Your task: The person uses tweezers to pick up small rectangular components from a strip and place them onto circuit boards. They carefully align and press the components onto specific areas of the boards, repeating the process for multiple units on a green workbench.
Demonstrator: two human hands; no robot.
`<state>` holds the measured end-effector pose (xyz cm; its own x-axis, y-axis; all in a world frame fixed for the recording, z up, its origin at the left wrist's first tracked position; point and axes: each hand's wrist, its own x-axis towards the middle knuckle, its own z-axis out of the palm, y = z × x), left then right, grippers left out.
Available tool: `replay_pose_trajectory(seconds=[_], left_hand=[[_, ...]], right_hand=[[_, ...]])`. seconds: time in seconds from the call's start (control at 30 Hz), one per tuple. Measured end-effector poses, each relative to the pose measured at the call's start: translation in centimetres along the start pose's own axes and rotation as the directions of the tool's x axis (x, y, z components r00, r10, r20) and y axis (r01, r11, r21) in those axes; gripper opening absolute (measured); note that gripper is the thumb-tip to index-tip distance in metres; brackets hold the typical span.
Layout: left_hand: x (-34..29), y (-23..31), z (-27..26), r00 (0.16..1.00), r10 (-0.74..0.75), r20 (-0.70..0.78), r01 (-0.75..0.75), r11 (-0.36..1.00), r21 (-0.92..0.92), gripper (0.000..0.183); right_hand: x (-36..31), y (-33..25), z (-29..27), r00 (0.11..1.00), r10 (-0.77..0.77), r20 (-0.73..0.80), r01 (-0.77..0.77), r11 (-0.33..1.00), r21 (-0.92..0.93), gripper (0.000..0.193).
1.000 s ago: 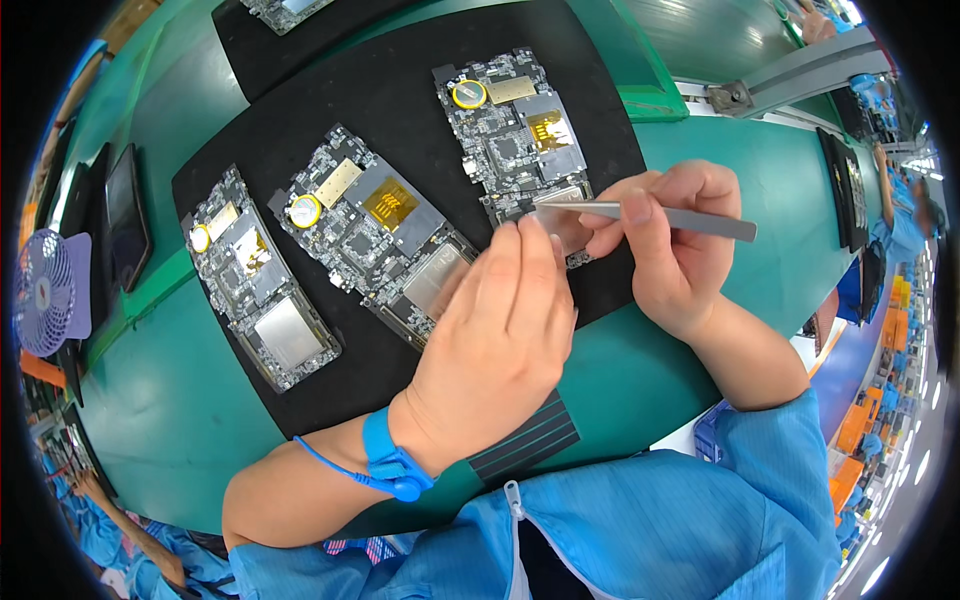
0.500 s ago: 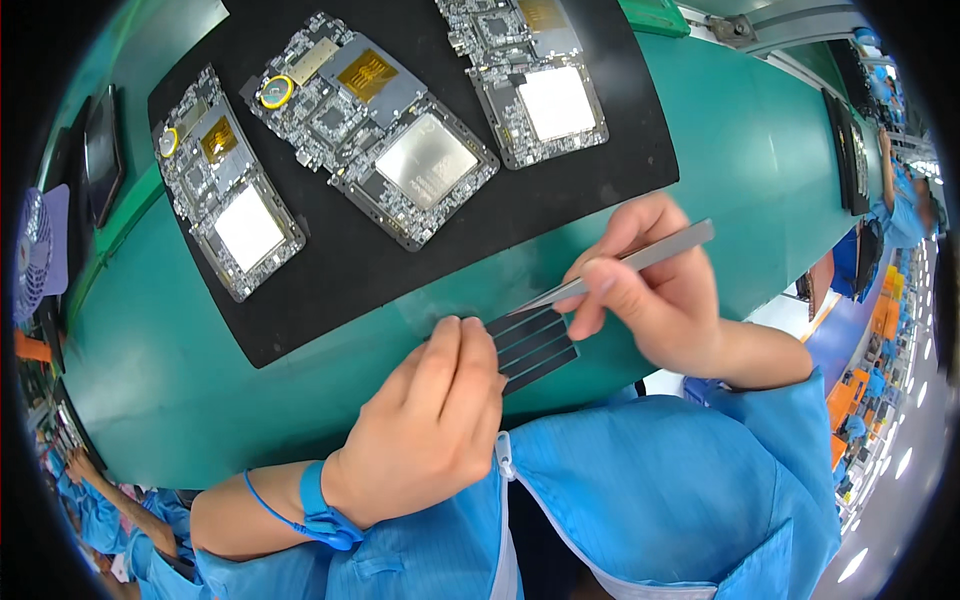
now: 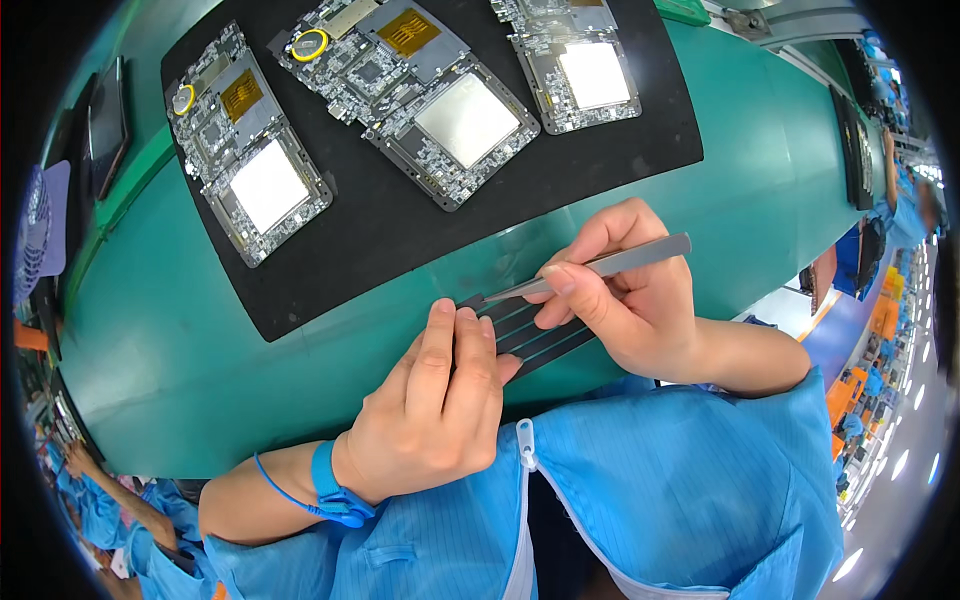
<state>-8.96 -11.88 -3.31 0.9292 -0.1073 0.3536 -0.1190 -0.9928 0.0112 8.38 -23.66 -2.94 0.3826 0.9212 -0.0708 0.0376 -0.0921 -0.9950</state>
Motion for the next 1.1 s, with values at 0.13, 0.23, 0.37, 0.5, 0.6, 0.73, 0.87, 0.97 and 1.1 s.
replay_pose_trajectory(seconds=[0.13, 0.23, 0.37, 0.5, 0.6, 0.73, 0.87, 0.97, 1.1], left_hand=[[-0.1, 0.0, 0.0, 1.000, -0.005, -0.010, 0.005, 1.000, -0.013, 0.025], [-0.2, 0.0, 0.0, 1.000, -0.006, -0.002, 0.006, 0.999, -0.033, 0.027], [-0.2, -0.1, 0.1, 1.000, -0.005, -0.011, 0.005, 0.999, -0.039, 0.026], [-0.2, 0.0, 0.1, 1.000, -0.001, -0.011, 0.001, 0.999, -0.039, 0.026], [-0.1, -0.2, -0.2, 1.000, -0.004, 0.005, 0.004, 0.999, -0.050, 0.026], [1.2, -1.0, -1.5, 0.995, -0.085, 0.057, 0.094, 0.979, -0.179, 0.026], [5.6, -3.7, -0.7, 0.986, -0.110, -0.128, 0.120, 0.990, 0.070, 0.027], [4.6, -5.1, 1.0, 0.993, -0.096, -0.071, 0.103, 0.988, 0.119, 0.030], [3.5, -5.5, 0.1, 0.992, -0.109, -0.060, 0.113, 0.990, 0.078, 0.035]], right_hand=[[0.0, -0.2, 0.2, 0.996, 0.074, -0.057, -0.063, 0.983, 0.170, 0.019], [0.0, -0.2, 0.3, 0.993, 0.062, -0.096, -0.043, 0.981, 0.191, 0.018], [0.3, -0.4, 0.2, 0.997, 0.060, -0.045, -0.057, 0.995, 0.084, 0.018], [0.2, 0.0, 0.1, 0.999, 0.040, -0.034, -0.036, 0.992, 0.123, 0.018], [0.7, -0.2, -0.2, 0.992, -0.051, -0.111, 0.081, 0.956, 0.281, 0.019], [4.8, -3.2, -2.4, 0.991, -0.046, -0.128, 0.080, 0.959, 0.274, 0.021], [11.2, -3.3, -3.5, 0.996, -0.046, -0.082, 0.062, 0.976, 0.207, 0.021], [13.0, -2.7, -3.0, 1.000, 0.009, -0.005, -0.007, 0.968, 0.252, 0.018], [12.5, -2.8, -2.5, 0.999, 0.033, -0.004, -0.032, 0.985, 0.172, 0.025]])
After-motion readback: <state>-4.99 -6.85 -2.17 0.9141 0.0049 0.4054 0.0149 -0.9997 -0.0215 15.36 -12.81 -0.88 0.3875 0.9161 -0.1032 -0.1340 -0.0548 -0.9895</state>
